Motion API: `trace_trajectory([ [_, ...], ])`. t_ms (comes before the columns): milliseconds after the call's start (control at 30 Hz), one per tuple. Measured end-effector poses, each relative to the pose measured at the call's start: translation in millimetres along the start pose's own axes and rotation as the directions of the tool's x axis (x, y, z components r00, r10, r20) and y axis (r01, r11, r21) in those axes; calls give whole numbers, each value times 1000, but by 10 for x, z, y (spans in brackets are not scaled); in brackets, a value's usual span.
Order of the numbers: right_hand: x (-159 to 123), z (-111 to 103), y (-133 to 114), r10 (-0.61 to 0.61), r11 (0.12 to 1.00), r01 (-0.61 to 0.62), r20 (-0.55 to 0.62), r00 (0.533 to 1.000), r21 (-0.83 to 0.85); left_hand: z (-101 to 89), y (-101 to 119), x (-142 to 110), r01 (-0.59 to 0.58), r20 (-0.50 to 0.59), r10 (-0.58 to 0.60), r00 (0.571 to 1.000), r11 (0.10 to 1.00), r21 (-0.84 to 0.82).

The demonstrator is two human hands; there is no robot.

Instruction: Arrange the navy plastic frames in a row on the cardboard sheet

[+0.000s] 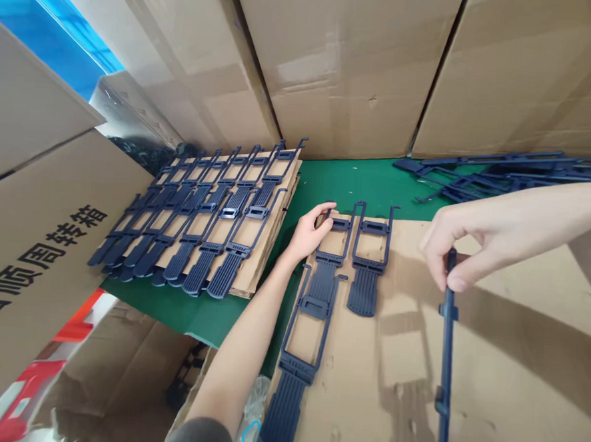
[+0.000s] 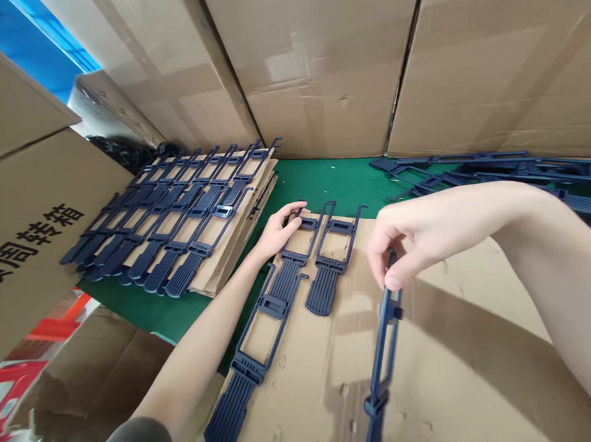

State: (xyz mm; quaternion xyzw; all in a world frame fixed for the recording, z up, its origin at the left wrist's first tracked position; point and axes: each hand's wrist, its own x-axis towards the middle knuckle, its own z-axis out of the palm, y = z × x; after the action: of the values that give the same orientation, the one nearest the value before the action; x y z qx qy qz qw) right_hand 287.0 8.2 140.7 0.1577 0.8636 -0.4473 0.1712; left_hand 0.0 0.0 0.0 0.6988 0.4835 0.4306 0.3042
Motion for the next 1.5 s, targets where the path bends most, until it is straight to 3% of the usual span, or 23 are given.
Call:
trace_trajectory([
  [100, 64, -7, 101, 60, 998, -60, 20, 998, -17, -2, 6, 4, -3, -1, 3, 1000, 1000, 6],
  [333, 357, 70, 110, -56, 998, 50, -192, 980, -38, -2, 13, 13, -23, -6, 23, 1000, 1000, 21],
  [500, 584, 238, 90, -115, 971, 159, -237, 965, 176, 2, 6, 18, -34, -4, 34, 999, 999, 27],
  [667, 788, 412, 63, -35, 927, 158, -341, 939, 341, 1, 21, 13, -39, -1, 39, 999, 999, 29],
  [900, 900, 573, -61, 83, 971, 54, -534, 842, 235, 7, 40, 8, -37, -6, 38, 999, 999, 39],
  [1067, 772, 451, -120, -22, 999, 3, -615, 788, -33, 12, 23, 11, -37, -9, 37, 999, 998, 48],
  [1167, 626, 324, -68, -93, 970, -46, -541, 836, -238, 10, 22, 14, -38, -3, 38, 999, 998, 47],
  [1300, 441, 220, 44, 13, 953, -113, -336, 942, -280, 8, 34, 12, -32, -5, 32, 999, 998, 51],
  [1400, 401, 220, 113, 148, 931, -232, -289, 946, -283, 9, 44, 10, -23, -6, 23, 1000, 998, 56],
  [1500, 441, 258, 136, 181, 906, -271, -280, 943, -325, 9, 48, 10, -14, -5, 15, 1000, 998, 57],
])
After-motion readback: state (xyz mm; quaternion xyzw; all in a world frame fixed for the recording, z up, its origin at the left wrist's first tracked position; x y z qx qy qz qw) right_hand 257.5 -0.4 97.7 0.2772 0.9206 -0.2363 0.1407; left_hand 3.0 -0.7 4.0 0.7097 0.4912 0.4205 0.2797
